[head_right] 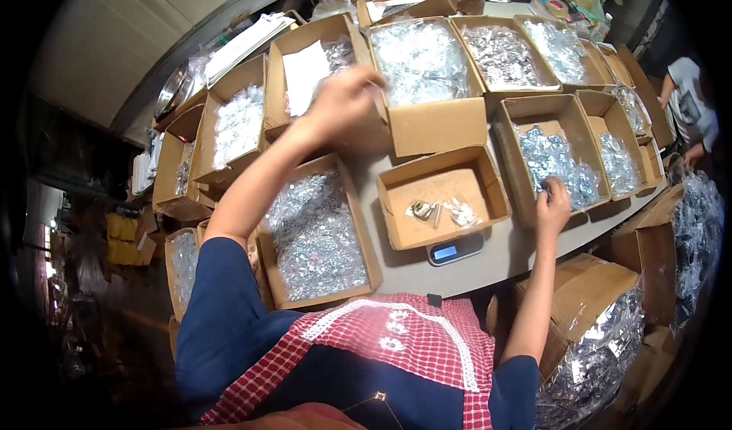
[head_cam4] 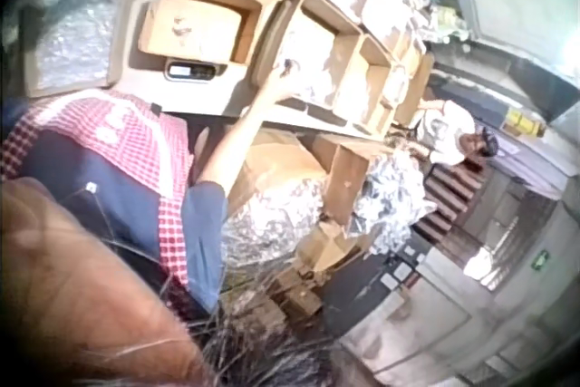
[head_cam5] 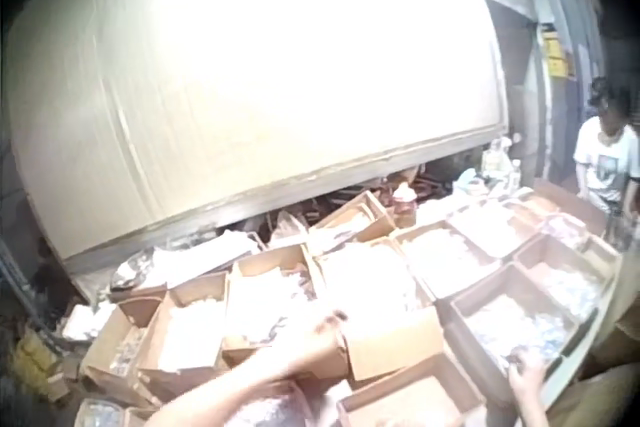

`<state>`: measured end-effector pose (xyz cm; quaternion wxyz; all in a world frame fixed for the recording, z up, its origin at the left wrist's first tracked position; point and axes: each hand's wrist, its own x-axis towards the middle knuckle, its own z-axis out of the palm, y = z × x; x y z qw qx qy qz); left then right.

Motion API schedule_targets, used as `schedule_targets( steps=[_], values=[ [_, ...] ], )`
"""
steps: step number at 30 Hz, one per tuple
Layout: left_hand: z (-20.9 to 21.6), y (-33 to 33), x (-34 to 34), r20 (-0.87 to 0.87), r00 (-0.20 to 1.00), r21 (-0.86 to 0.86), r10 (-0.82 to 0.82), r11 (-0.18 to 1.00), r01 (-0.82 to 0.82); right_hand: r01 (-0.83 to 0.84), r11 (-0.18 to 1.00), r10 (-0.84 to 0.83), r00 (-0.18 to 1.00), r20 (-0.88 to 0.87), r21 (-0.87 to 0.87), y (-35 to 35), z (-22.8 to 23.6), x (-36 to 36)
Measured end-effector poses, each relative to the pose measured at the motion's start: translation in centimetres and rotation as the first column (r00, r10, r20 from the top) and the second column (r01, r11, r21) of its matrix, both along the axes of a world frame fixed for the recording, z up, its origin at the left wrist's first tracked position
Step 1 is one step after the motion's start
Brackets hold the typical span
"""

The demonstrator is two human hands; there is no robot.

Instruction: The person weighs small metal components in plastic bags using a digital scale and sorts them into different cardboard boxes.

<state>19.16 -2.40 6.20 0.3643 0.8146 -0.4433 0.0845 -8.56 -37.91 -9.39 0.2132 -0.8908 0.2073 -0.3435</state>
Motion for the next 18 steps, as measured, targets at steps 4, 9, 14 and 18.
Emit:
schedule_targets(
  steps=[4,9,14,18],
  values=[
    [-2.6,3.7,9.1,-0.165,0.89,0.431,0.425,0.843,-0.322,0.044,0.999,-0.044,0.999,-0.006,0.026,0.4,-0.2,0.6],
    [-6.4,4.3,11.0,-0.075,0.972,0.714,0.223,0.692,-0.103,0.053,0.998,-0.053,0.998,-0.018,0.019,-0.1,-0.3,0.2],
    [-2.0,3.8,7.4,0.012,0.893,0.341,0.45,0.838,-0.427,0.029,0.999,-0.029,1.0,-0.008,0.013,0.4,0.4,0.4],
    [1.6,2.5,2.1,-0.297,0.886,-0.05,0.357,0.92,-0.388,0.032,0.999,-0.031,0.999,-0.035,0.038,0.6,1.0,0.5]
  ],
)
